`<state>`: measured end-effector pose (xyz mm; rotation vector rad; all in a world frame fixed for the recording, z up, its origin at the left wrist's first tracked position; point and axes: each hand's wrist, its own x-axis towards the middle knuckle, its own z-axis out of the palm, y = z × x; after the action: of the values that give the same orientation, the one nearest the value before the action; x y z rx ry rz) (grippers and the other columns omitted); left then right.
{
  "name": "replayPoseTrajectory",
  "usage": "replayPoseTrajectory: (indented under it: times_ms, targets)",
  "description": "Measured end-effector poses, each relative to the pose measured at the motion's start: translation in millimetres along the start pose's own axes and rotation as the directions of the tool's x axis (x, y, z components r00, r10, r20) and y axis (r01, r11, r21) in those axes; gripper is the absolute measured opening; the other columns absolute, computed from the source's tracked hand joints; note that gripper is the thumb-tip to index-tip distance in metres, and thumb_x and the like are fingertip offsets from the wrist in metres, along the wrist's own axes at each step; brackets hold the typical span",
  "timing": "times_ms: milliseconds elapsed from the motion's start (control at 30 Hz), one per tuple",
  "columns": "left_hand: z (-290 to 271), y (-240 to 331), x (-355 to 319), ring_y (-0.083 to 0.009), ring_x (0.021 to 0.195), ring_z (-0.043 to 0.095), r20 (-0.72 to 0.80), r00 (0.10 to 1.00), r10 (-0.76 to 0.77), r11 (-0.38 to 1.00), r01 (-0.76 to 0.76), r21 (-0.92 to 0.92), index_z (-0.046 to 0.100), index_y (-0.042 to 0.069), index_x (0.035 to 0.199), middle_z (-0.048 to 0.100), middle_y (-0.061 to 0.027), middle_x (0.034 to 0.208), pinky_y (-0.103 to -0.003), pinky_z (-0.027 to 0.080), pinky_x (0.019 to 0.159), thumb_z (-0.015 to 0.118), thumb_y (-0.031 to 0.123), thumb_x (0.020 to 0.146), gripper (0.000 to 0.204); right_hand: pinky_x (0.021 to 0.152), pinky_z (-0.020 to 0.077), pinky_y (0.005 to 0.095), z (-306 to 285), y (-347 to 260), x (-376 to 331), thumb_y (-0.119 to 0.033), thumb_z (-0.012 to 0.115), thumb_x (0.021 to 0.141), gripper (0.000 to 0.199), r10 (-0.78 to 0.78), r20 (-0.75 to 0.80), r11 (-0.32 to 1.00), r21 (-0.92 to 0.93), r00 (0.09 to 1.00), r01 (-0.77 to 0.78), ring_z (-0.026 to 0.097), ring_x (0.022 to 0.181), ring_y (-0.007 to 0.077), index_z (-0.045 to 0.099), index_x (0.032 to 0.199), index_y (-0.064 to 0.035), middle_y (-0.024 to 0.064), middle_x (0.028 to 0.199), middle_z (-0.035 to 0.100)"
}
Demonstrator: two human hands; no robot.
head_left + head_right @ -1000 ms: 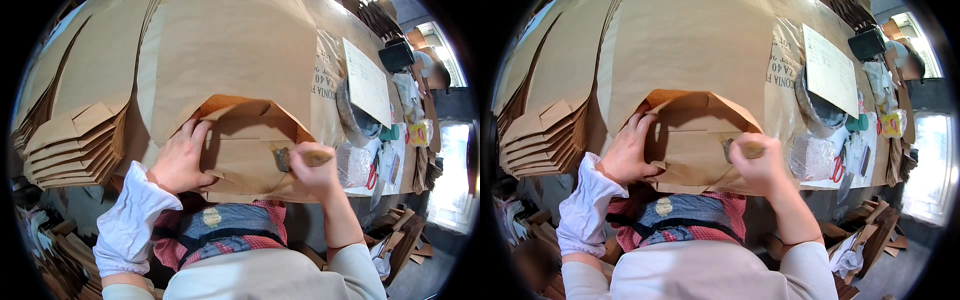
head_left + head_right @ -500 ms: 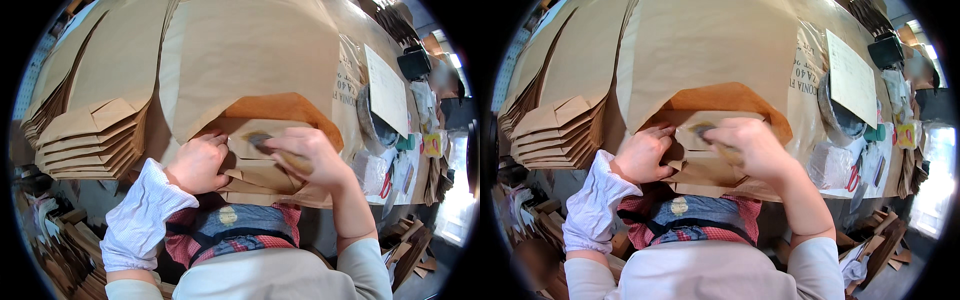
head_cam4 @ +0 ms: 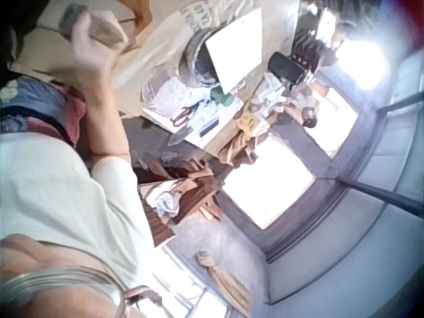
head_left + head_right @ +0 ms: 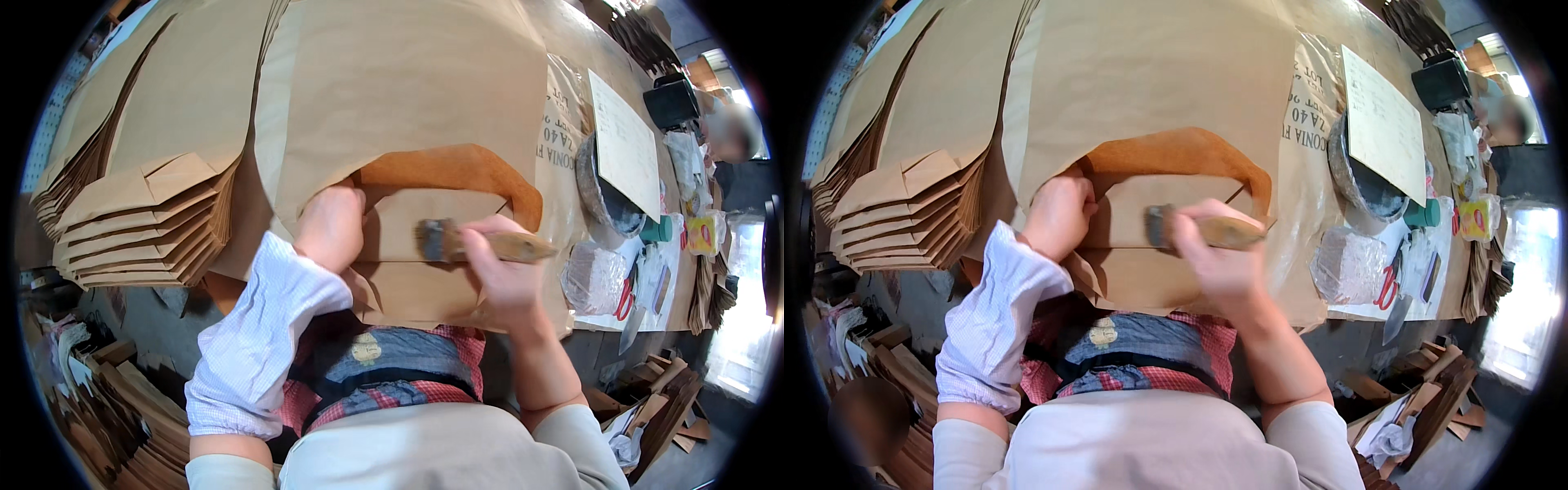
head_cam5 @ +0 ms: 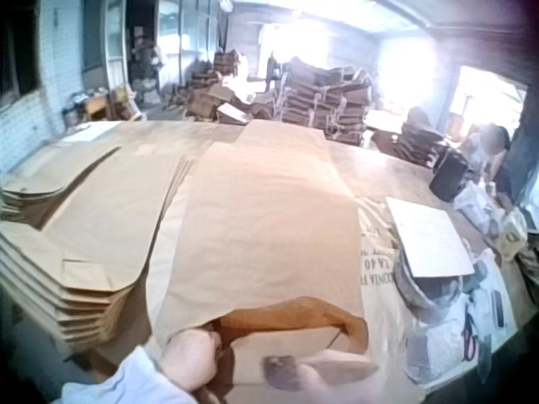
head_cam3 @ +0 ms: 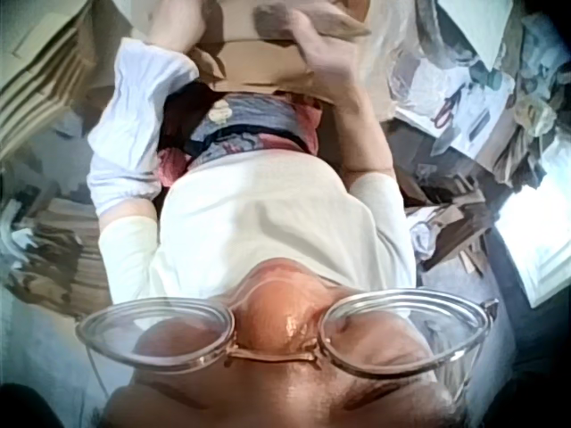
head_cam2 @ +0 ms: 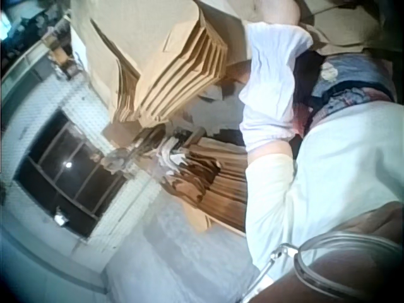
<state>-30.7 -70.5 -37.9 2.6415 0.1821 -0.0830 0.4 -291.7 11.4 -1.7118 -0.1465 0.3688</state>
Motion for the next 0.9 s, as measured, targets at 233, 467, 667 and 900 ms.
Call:
replayPoseTrajectory:
  times_ms: [233, 467, 667, 900]
  targets:
    - [-6, 8, 17, -0.0375, 0.076, 0.064, -0.026, 0.992, -0.122, 0.990, 0.124, 0.074, 0.066, 0.001, 0.073, 0.066, -0.0199, 0.076, -0.045, 0.050, 0.071, 0.076, 0.015, 0.068, 0.018, 0.060, 0.0466, 0.0260, 27, 9, 5, -0.003, 0.065, 0.083, 0.004, -0.115, 0.090, 0.984, -0.126, 0.989, 0.126, 0.058, 0.065, 0.0105, 0.065, 0.081, 0.0006, 0.0059, 0.069, 0.063]
    - [0, 25, 14, -0.0334, 0.080, 0.064, -0.041, 0.999, -0.020, 0.957, 0.031, 0.289, 0.067, 0.002, 0.072, 0.065, -0.0166, 0.079, -0.041, 0.052, 0.075, 0.068, 0.005, 0.069, 0.005, 0.063, 0.0512, 0.0340, -54, 2, -6, -0.010, 0.063, 0.082, 0.009, -0.279, 0.064, 0.589, -0.776, 0.958, 0.224, 0.064, 0.064, 0.0194, 0.068, 0.081, -0.0027, 0.0104, 0.072, 0.066]
    - [-2, 49, 14, -0.0256, 0.083, 0.065, 0.030, 0.997, 0.076, 0.867, -0.081, 0.492, 0.070, 0.005, 0.072, 0.065, -0.0116, 0.079, -0.034, 0.054, 0.074, 0.064, 0.002, 0.068, 0.007, 0.086, 0.0483, 0.0356, -65, 22, 38, -0.025, 0.054, 0.096, 0.034, -0.126, -0.307, 0.789, 0.545, 0.943, 0.282, 0.061, 0.088, 0.0193, 0.059, 0.119, -0.0002, 0.0076, 0.091, 0.065]
    - [-3, 52, 11, -0.0255, 0.082, 0.064, 0.056, 0.970, 0.237, 0.852, -0.235, 0.468, 0.068, 0.007, 0.068, 0.064, -0.0105, 0.078, -0.035, 0.053, 0.075, 0.066, 0.005, 0.065, 0.004, 0.112, 0.0324, 0.0426, 0, 100, 79, -0.031, 0.042, 0.102, 0.039, -0.208, 0.138, 0.140, 0.984, 0.968, -0.110, 0.059, 0.108, 0.0266, 0.055, 0.126, -0.0036, 0.0143, 0.103, 0.067]
